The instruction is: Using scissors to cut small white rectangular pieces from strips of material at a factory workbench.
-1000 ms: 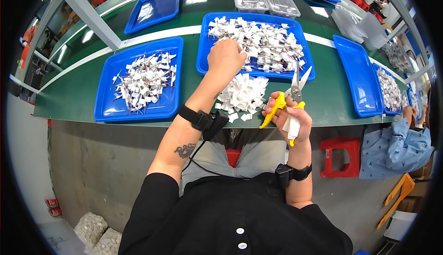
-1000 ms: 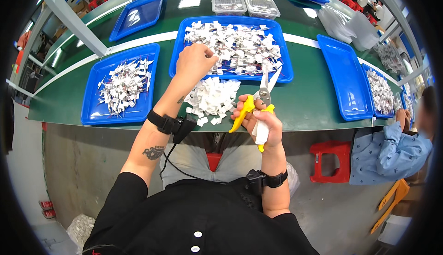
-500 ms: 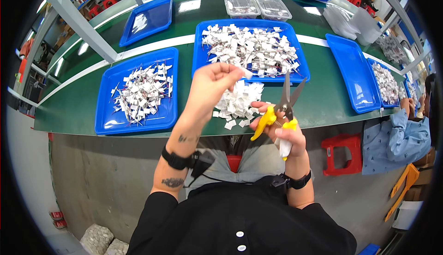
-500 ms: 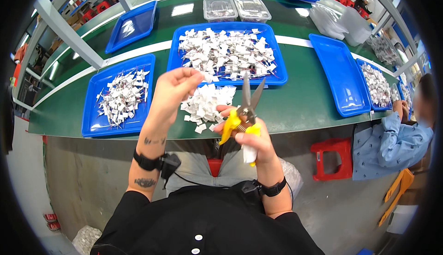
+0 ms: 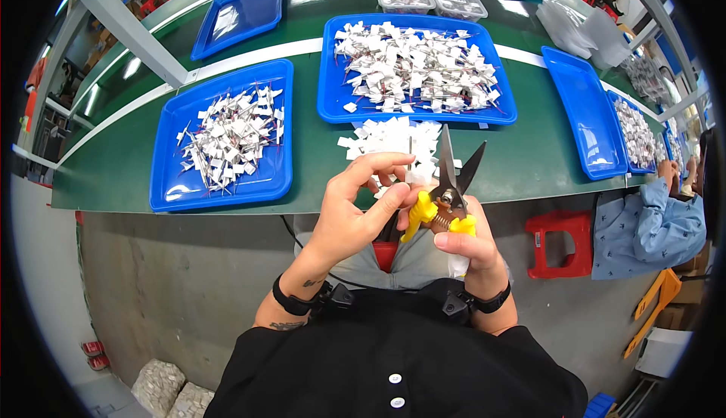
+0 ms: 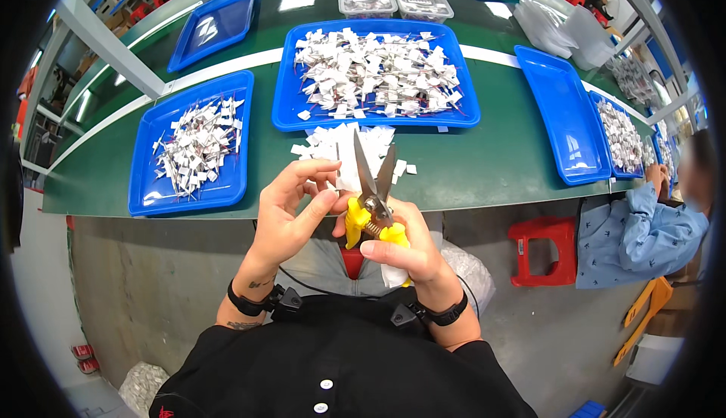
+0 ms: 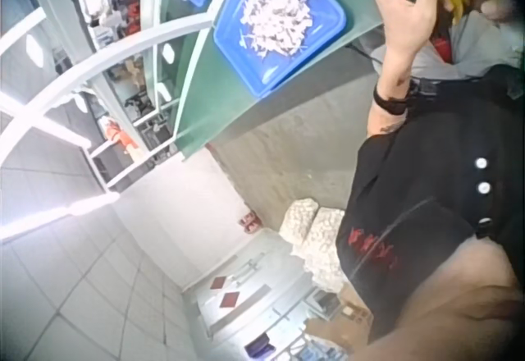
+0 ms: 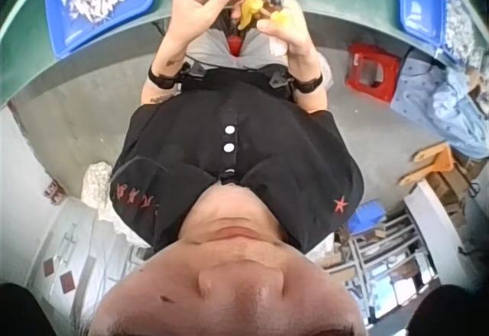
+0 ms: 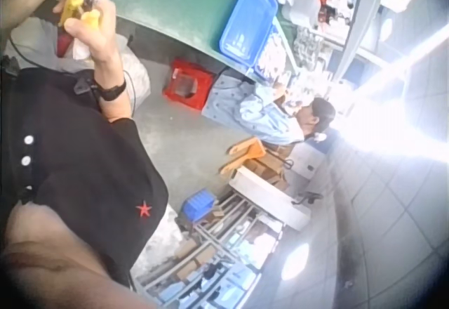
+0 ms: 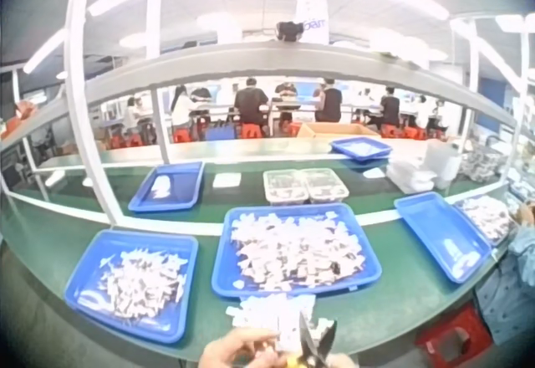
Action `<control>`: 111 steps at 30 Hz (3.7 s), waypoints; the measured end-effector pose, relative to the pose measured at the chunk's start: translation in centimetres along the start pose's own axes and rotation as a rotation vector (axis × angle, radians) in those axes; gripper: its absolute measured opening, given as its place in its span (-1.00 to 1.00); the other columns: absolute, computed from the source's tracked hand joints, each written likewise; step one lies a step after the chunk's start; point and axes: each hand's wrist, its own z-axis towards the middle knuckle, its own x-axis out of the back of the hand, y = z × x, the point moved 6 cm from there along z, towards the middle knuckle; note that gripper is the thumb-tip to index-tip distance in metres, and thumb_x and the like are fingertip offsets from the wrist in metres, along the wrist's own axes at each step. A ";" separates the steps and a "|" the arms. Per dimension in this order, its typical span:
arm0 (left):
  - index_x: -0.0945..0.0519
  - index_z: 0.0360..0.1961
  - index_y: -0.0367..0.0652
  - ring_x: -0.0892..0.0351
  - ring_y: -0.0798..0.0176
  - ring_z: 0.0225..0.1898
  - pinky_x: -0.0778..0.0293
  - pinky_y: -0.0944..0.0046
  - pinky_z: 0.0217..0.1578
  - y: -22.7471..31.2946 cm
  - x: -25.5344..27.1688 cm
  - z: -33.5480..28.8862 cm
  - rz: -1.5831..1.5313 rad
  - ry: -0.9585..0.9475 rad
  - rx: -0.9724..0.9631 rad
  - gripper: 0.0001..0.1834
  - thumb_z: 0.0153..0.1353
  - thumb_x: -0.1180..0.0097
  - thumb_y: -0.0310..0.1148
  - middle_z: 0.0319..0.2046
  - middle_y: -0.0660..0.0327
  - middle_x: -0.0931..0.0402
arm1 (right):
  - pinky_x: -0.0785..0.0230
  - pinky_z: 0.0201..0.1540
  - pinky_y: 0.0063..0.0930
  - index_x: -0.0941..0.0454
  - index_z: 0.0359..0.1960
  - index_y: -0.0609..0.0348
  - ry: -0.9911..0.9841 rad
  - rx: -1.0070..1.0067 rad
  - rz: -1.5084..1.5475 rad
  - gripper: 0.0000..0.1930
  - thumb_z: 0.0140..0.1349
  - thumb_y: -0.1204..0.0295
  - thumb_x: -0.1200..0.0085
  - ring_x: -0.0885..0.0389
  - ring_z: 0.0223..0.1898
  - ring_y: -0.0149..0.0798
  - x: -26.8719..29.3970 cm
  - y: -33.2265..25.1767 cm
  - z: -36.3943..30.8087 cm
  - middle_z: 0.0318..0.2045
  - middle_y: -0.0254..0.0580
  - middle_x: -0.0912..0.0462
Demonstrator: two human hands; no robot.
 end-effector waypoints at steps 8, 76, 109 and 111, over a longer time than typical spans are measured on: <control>-0.62 -0.15 -0.14 -0.50 0.30 -0.21 -0.38 0.32 -0.23 1.5 0.5 0.2 0.265 -0.010 -0.233 -0.69 0.03 -0.34 -0.42 -0.21 0.21 -0.61 | -0.38 -0.02 -0.37 -0.41 0.15 0.31 0.014 -0.001 -0.034 -0.37 0.00 0.30 -0.22 -0.55 -0.14 -0.25 0.1 0.5 -0.2 -0.19 -0.05 -0.59; -0.68 -0.30 -0.37 -0.55 0.50 -0.40 -0.45 0.52 -0.39 -2.0 1.7 -2.8 -0.364 0.149 0.259 -0.89 0.20 -0.25 -0.52 -0.41 0.22 -0.64 | -0.40 -0.41 -0.34 -0.56 -0.29 0.27 0.301 0.186 -1.103 -0.65 -0.25 0.52 -0.22 -0.54 -0.48 -0.02 -0.5 -0.5 -0.4 -0.52 -0.07 -0.53; -0.70 -0.37 -0.06 -0.49 0.04 -0.31 -0.44 0.06 -0.25 -2.4 3.4 8.8 0.925 0.219 -0.154 -0.92 0.09 -0.22 -0.40 -0.43 0.15 -0.50 | -0.38 0.00 -0.38 -0.43 0.06 0.41 0.314 0.040 -0.047 -0.38 -0.11 0.33 -0.10 -0.57 -0.10 -0.21 5.1 0.4 -1.1 -0.05 0.03 -0.54; -0.69 -0.40 -0.07 -0.45 0.07 -0.34 -0.42 0.09 -0.27 -0.3 3.3 7.3 0.895 0.191 -0.242 -0.93 0.10 -0.20 -0.46 -0.45 0.18 -0.45 | -0.38 0.04 -0.37 -0.42 0.08 0.41 0.230 0.030 0.004 -0.34 -0.14 0.31 -0.12 -0.58 -0.05 -0.17 4.8 0.3 -0.9 0.03 0.11 -0.52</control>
